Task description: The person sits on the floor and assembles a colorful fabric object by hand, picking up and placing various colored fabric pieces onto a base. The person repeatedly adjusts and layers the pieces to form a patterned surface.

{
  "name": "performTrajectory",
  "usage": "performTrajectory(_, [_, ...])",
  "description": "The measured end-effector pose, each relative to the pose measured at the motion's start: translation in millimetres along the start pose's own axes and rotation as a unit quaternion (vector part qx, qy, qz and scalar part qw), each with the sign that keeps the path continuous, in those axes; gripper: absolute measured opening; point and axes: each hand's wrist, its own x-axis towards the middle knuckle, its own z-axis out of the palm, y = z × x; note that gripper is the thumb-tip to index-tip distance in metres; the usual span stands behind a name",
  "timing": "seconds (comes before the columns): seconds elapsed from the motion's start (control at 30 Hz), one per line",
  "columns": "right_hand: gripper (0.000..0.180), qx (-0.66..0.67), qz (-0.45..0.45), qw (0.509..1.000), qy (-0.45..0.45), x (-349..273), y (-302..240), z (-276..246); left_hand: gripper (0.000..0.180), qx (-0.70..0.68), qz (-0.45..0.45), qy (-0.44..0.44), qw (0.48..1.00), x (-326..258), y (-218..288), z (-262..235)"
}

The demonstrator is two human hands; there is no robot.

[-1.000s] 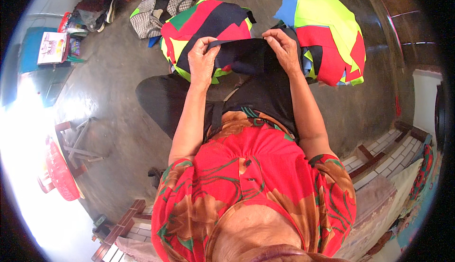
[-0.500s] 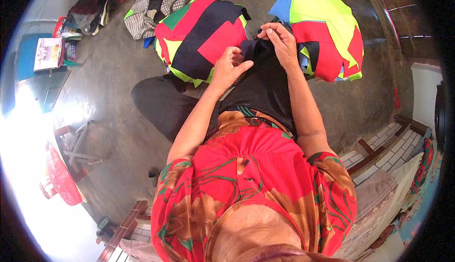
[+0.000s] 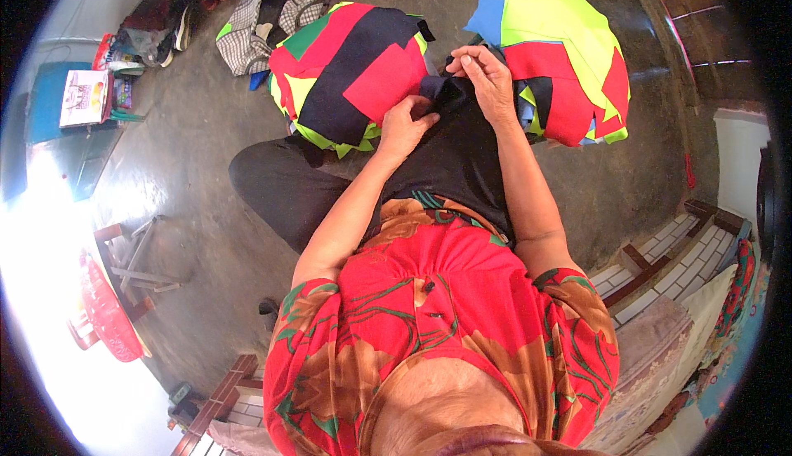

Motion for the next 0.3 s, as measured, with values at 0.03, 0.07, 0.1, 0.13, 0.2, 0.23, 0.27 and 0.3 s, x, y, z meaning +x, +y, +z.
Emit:
performTrajectory(0.03, [0.020, -0.001, 0.001, 1.000, 0.002, 0.0, -0.6, 0.5, 0.037, 0.002, 0.002, -0.002, 1.000, -0.9, -2.9, -0.8])
performTrajectory(0.07, [0.020, 0.003, 0.000, 1.000, 0.002, 0.4, -0.5, 0.7, 0.036, 0.004, 0.008, 0.003, 1.000, -1.9, -6.2, -1.0])
performTrajectory(0.1, [0.020, 0.007, -0.001, 1.000, 0.002, 0.6, 0.2, 0.8, 0.034, 0.006, 0.013, 0.008, 1.000, -3.0, -9.4, -1.1])
performTrajectory(0.13, [0.020, 0.011, -0.003, 1.000, 0.002, 0.7, 1.0, 1.0, 0.033, 0.008, 0.019, 0.014, 1.000, -3.9, -12.5, -1.2])
performTrajectory(0.2, [0.020, 0.003, -0.005, 1.000, 0.005, 0.1, 2.6, -0.5, 0.030, -0.004, -0.016, 0.026, 1.000, -5.4, -11.4, -1.8])
performTrajectory(0.23, [0.020, 0.000, -0.006, 1.000, 0.006, -0.1, 3.4, -1.2, 0.028, -0.009, -0.033, 0.032, 0.999, -5.5, -10.9, -2.4])
performTrajectory(0.27, [0.020, 0.003, -0.005, 1.000, 0.005, -0.1, 3.8, -1.1, 0.028, -0.011, -0.036, 0.027, 0.999, -4.8, -13.3, -4.0])
performTrajectory(0.3, [0.020, 0.006, -0.005, 1.000, 0.004, 0.1, 4.2, -1.0, 0.028, -0.013, -0.039, 0.023, 0.999, -3.0, -16.5, -6.6])
